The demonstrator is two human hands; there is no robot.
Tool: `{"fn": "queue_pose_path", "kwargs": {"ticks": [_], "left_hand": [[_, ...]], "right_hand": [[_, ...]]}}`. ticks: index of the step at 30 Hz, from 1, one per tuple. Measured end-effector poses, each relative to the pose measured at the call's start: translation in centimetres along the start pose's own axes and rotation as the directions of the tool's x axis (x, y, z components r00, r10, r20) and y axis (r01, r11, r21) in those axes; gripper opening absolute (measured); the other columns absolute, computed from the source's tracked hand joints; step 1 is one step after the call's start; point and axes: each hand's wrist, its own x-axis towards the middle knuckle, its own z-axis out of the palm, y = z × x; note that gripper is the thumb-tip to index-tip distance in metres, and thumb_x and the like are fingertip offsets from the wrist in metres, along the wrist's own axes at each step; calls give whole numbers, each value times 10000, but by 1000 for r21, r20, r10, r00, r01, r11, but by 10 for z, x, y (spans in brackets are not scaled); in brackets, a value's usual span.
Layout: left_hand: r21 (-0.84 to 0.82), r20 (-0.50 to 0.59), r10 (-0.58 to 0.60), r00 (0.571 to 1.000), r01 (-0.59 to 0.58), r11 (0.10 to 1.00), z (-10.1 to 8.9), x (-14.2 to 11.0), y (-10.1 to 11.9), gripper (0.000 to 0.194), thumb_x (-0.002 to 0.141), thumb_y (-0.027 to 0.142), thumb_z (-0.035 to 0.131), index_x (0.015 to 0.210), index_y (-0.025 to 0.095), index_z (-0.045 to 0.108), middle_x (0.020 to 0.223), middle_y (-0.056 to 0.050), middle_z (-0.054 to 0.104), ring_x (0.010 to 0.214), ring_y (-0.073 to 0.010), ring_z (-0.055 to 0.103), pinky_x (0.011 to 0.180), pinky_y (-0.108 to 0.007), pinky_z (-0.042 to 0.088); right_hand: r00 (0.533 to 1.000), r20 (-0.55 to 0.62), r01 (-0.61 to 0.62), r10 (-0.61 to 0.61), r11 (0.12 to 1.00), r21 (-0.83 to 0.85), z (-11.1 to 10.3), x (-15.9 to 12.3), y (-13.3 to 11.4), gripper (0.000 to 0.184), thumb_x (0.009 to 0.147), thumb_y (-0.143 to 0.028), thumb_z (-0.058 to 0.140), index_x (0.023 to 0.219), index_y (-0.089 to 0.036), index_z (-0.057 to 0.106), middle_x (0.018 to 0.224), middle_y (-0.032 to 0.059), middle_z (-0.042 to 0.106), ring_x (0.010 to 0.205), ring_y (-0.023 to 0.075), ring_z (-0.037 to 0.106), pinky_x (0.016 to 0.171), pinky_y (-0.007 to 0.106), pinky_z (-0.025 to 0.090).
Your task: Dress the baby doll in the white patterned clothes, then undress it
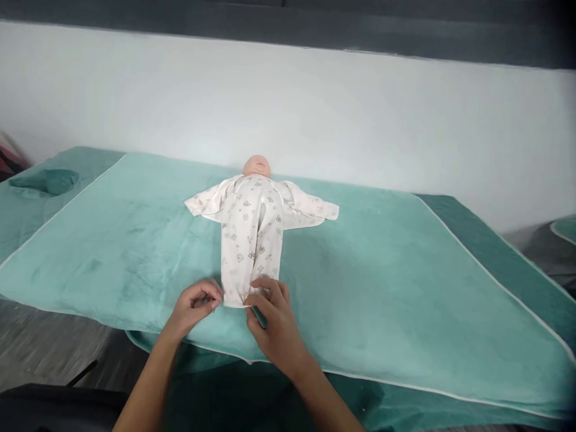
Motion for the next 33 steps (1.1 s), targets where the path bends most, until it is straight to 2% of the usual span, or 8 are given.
{"fn": "queue_pose_path", "kwargs": {"ticks": [4,9,14,20,24,29,31,33], "left_hand": [[-36,-89,-78,993,75,997,-1,-1,-9,164,845,383,723,810,224,701,691,-14,623,607,-153,537,592,-291,422],[-62,-195,-71,978,60,996,3,0,-13,130,840,363,724,844,238,691,701,7,621,610,-143,543,596,-285,426],[-25,-231,-44,972,39,999,6,1,-10,109,862,349,696,861,241,682,696,14,632,630,-148,560,640,-290,445],[-11,-245,-18,969,16,1000,7,1,-14,115,878,337,691,888,223,677,700,12,639,648,-144,566,664,-280,448],[-13,-254,14,967,-18,1000,3,0,-19,135,893,335,691,919,203,677,697,10,627,648,-136,564,665,-268,446],[180,-129,151,980,-126,976,5,1,-11,194,909,348,677,1056,231,723,987,-65,675,904,-189,638,803,-303,500],[355,17,220,975,-212,911,11,4,-4,321,857,345,743,1168,269,729,1172,-96,642,1099,-241,610,929,-349,490],[489,128,239,962,-271,829,17,6,1,359,839,321,766,1197,309,734,1154,-84,646,1110,-243,600,965,-366,470]], "right_hand": [[974,-170,-145,147,989,27,3,-21,21,457,905,-188,597,1329,-345,539,1301,101,558,1183,292,578,936,500,554],[939,-199,-289,282,957,-5,7,-33,46,371,914,-216,598,1274,-303,570,1069,82,655,973,286,637,813,495,572],[956,-175,-223,235,971,84,2,-23,41,253,944,-157,509,1122,-289,631,1006,63,658,898,247,642,745,420,554],[920,-389,-38,43,999,20,-44,-25,14,431,921,-74,506,1219,-355,639,1012,57,603,893,229,622,711,380,537],[964,-225,108,-139,984,-142,-66,-25,16,422,902,-31,534,1235,-269,637,1010,71,591,904,219,602,730,374,524],[981,172,124,-92,974,-190,-60,-30,36,292,961,-132,555,1228,-233,613,1018,74,635,901,219,612,744,379,558],[988,138,93,-69,980,-177,-55,-33,40,346,970,-202,591,1313,-226,560,1089,95,632,966,232,624,793,392,577],[996,59,75,-65,980,-185,-50,-32,39,411,963,-240,621,1361,-225,520,1152,115,617,1027,247,618,832,407,576]]}}
